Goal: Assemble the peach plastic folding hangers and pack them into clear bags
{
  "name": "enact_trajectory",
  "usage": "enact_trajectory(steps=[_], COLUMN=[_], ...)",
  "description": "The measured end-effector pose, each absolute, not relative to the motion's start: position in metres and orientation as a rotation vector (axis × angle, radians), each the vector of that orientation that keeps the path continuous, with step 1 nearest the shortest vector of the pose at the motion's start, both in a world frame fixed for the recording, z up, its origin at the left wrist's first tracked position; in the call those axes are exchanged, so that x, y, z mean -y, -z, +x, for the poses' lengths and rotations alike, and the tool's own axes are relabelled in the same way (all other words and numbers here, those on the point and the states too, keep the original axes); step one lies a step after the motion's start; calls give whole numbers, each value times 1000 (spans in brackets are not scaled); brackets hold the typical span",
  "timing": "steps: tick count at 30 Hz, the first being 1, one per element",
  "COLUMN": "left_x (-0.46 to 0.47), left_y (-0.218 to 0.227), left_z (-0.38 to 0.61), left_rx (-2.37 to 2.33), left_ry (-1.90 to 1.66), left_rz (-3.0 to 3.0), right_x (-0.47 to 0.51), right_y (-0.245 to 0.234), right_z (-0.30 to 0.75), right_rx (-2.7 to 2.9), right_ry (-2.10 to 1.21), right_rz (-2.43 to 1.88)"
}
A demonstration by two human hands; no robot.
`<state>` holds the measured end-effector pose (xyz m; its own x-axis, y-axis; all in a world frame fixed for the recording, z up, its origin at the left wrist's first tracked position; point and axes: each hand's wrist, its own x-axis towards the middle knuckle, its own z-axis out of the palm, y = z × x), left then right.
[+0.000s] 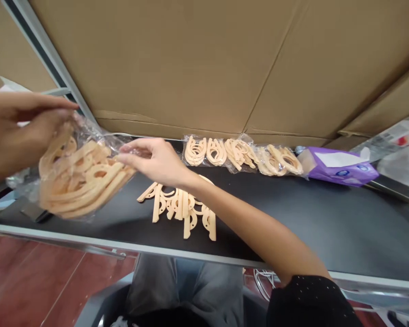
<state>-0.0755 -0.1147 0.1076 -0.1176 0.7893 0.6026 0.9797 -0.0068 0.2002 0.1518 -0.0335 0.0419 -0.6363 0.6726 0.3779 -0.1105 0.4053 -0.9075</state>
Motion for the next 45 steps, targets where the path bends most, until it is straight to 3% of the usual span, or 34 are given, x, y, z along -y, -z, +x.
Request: enact_trajectory(steps=[6,10,15,20,24,28,31,35,41,45], left_x=[19,-57,-113,-68,-2,39,54,75,103,109], left_y=[-142,-116,-64,-38,-17,-2,-14,-48,-78,-83], left_z=[-49,-49,-53,-86,-119,-131,-126,-104,-27,31], left_rx=[1895,2153,2372,2164,2007,2052,2128,2183,1982,1979], left_ry=[1026,1173,1167,1206,781,512,447,852,2364,2706], left_rz=[-2113,-2303,-2168,-2112,-2331,-2367,-2288,-2070,-2346,-2555], right_x=[-37,-91,-140,-133,-91,-29,16,60,86,87], right_y=[-66,-67,-38,-20,-19,-14,-7,0,5,6], right_z=[169,176,169,179,203,235,261,294,316,320], right_rx=[1652,1679,2027,2126,2232,2250,2212,2103,1782,1540], right_ry=[-1304,-1195,-660,-329,-90,-103,-161,-239,-577,-774], right_rz=[-807,-1076,-1376,-1430,-1279,-1125,-1133,-1208,-1272,-1179])
